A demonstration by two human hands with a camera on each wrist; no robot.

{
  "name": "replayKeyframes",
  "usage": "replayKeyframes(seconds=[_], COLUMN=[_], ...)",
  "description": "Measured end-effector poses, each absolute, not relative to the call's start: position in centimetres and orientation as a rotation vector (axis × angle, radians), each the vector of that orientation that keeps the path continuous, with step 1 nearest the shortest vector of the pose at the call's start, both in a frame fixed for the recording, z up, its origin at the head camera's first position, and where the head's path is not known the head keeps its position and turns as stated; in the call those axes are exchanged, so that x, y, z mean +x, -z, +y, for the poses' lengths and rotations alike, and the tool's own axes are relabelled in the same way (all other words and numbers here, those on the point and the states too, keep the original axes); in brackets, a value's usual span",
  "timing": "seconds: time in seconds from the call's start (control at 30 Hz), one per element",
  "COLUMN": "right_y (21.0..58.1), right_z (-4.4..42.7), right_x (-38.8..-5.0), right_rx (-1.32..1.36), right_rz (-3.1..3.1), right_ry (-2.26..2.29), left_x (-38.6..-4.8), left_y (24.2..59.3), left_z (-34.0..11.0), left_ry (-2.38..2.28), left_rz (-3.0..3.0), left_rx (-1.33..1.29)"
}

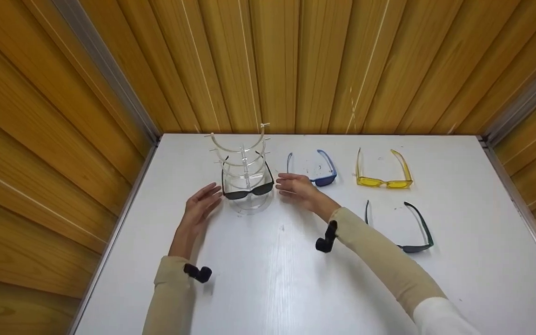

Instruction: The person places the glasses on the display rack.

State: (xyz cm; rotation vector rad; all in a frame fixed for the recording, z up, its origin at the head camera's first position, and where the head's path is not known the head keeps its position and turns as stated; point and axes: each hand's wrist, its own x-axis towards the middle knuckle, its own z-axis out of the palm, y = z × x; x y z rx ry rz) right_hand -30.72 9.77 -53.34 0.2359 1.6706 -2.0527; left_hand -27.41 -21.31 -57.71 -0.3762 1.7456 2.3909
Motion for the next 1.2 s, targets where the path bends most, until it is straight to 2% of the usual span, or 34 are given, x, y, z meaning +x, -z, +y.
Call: replayKeyframes(seconds=[0.27, 0.43, 0.6, 1.03, 1.2], right_y=[51.5, 51.1, 50.9, 49.6, 49.3], right_z=[11.9, 15.0, 18.7, 28.9, 33.6], right_x=[-30.3, -30.3, -29.6, -28.1, -27.3], right_rx=[0.211, 0.152, 0.096, -0.132, -0.112], right_rz=[1.584, 1.610, 1.630, 1.789, 1.787], right_ry=[2.005, 1.962, 1.902, 1.723, 1.770], left_x=[-26.1, -25.3, -24.2, -22.4, -22.1], left_y=[56.8, 57.0, 57.2, 56.7, 56.4], left_z=[-23.9, -24.0, -23.2, -19.7, -18.5], left_ry=[-2.368, -2.275, -2.231, -2.042, -1.991], left_rz=[1.778, 1.814, 1.841, 1.848, 1.827], left_rx=[-0.413, -0.398, -0.377, -0.076, 0.036])
